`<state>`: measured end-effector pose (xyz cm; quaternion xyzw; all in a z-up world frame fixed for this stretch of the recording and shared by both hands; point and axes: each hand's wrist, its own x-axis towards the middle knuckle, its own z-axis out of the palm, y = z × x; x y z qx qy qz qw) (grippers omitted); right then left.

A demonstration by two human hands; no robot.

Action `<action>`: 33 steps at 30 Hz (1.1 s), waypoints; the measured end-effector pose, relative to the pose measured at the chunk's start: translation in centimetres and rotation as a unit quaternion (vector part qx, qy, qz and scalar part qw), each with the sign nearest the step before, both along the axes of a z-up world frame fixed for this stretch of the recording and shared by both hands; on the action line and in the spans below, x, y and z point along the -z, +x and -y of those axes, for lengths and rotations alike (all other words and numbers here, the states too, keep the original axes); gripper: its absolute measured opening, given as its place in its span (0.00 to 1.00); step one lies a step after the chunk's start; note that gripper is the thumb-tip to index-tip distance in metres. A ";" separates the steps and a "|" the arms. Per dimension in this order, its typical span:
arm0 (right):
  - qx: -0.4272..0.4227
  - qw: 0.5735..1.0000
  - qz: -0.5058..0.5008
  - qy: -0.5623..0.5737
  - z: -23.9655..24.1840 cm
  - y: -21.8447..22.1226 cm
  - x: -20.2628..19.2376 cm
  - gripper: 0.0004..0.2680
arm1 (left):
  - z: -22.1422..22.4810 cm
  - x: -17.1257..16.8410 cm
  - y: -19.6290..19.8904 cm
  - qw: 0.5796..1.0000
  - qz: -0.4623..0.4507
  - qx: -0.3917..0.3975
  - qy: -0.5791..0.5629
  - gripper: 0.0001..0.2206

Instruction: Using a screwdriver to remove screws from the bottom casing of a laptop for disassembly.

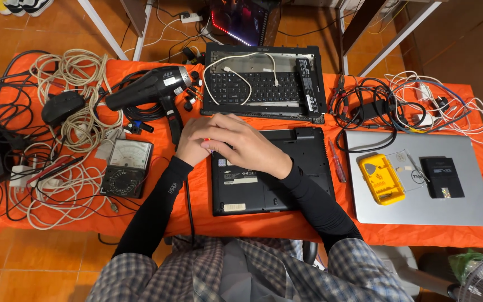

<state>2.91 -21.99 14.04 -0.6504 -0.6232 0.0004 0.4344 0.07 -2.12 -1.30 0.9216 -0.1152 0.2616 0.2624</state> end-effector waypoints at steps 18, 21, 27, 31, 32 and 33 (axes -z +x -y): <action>0.011 1.000 0.006 -0.012 0.2 0.2 0.5 0.10 | -0.5 -0.8 0.2 0.996 0.019 0.075 0.032 0.06; 0.013 0.999 -0.020 -0.026 0.3 0.5 0.8 0.12 | -1.1 -1.5 0.0 0.996 -0.032 0.079 0.018 0.09; -0.010 1.000 -0.011 0.016 0.2 0.5 0.5 0.10 | -1.4 -2.1 0.0 0.992 -0.037 0.117 -0.016 0.09; -0.003 0.999 -0.038 -0.008 0.1 0.7 1.0 0.12 | -2.2 1.1 0.5 0.996 -0.021 0.071 0.050 0.06; 0.001 0.999 -0.051 -0.021 0.1 0.7 1.2 0.12 | -2.1 1.0 0.4 0.996 -0.046 0.057 0.058 0.05; 0.005 0.997 -0.062 -0.034 0.2 0.8 1.3 0.13 | -2.0 1.1 0.3 0.994 -0.070 0.042 0.065 0.05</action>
